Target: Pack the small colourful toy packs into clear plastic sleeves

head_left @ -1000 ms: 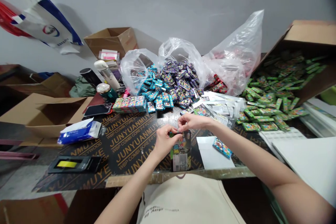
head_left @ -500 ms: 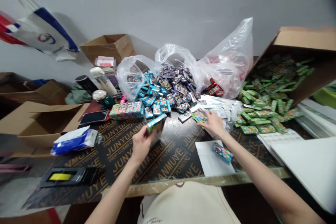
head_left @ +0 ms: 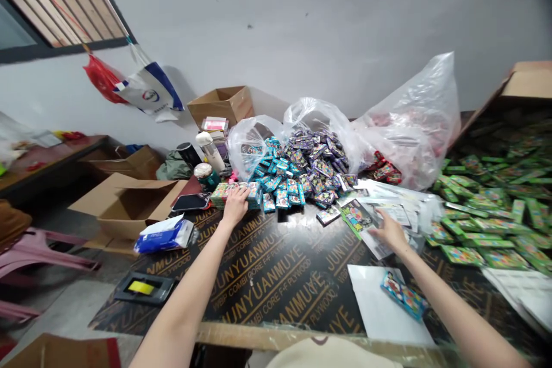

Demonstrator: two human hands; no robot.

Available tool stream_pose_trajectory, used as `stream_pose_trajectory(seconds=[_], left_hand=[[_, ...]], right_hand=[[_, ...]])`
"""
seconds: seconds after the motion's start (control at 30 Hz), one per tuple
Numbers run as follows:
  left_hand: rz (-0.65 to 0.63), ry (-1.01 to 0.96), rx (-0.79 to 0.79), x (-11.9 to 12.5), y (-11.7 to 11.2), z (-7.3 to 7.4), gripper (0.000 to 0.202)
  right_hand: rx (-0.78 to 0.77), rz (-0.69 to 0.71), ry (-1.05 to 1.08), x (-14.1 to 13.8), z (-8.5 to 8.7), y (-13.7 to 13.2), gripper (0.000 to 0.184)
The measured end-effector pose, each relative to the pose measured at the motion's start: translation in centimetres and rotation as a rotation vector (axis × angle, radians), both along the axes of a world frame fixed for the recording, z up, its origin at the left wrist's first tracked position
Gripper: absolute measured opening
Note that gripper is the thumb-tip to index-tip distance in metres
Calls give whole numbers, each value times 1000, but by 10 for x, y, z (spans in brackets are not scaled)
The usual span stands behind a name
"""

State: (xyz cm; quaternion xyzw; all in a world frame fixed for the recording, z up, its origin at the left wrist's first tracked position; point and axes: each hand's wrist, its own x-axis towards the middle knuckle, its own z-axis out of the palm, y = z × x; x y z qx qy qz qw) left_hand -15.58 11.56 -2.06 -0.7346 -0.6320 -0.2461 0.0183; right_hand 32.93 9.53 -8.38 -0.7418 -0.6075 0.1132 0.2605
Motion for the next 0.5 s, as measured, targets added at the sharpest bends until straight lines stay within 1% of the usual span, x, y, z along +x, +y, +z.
stream_pose_trajectory(seconds=[0.03, 0.07, 0.1, 0.17, 0.23, 0.27, 0.3, 0.33, 0.37, 0.4, 0.43, 0.47, 0.5], left_hand=[[5, -20, -6, -3, -1, 0, 46], [11, -44, -12, -5, -1, 0, 45], [18, -72, -14, -6, -1, 1, 45], [35, -136, -6, 0, -3, 4, 44], [55, -199, 20, 22, -8, 9, 44], [49, -288, 17, 38, -14, 12, 45], [36, -373, 6, 59, -22, 14, 48], [-33, -654, -75, 82, -33, 17, 51], [-125, -961, -201, 105, -46, 18, 54], [-248, -1229, -371, 128, -60, 20, 59], [-363, -1437, -569, 149, -75, 21, 64], [-418, -1599, -721, 167, -89, 21, 70], [-446, -1723, -823, 181, -101, 21, 71]], right_hand=[[20, -6, 68, 4, 2, 3, 42], [30, -14, 103, 8, 6, 6, 34], [50, -28, 122, 10, 13, 7, 32], [158, -75, 212, 6, 31, 6, 32], [283, -81, 453, -13, 53, -5, 33], [295, -38, 621, -29, 63, -13, 33], [233, 46, 786, -48, 71, -22, 33], [144, 131, 920, -70, 77, -32, 34], [50, 194, 1035, -92, 81, -42, 35], [-49, 246, 1134, -114, 81, -52, 37], [-127, 287, 1201, -133, 80, -62, 39], [-157, 304, 1219, -149, 77, -70, 39], [-148, 301, 1192, -161, 73, -77, 41]])
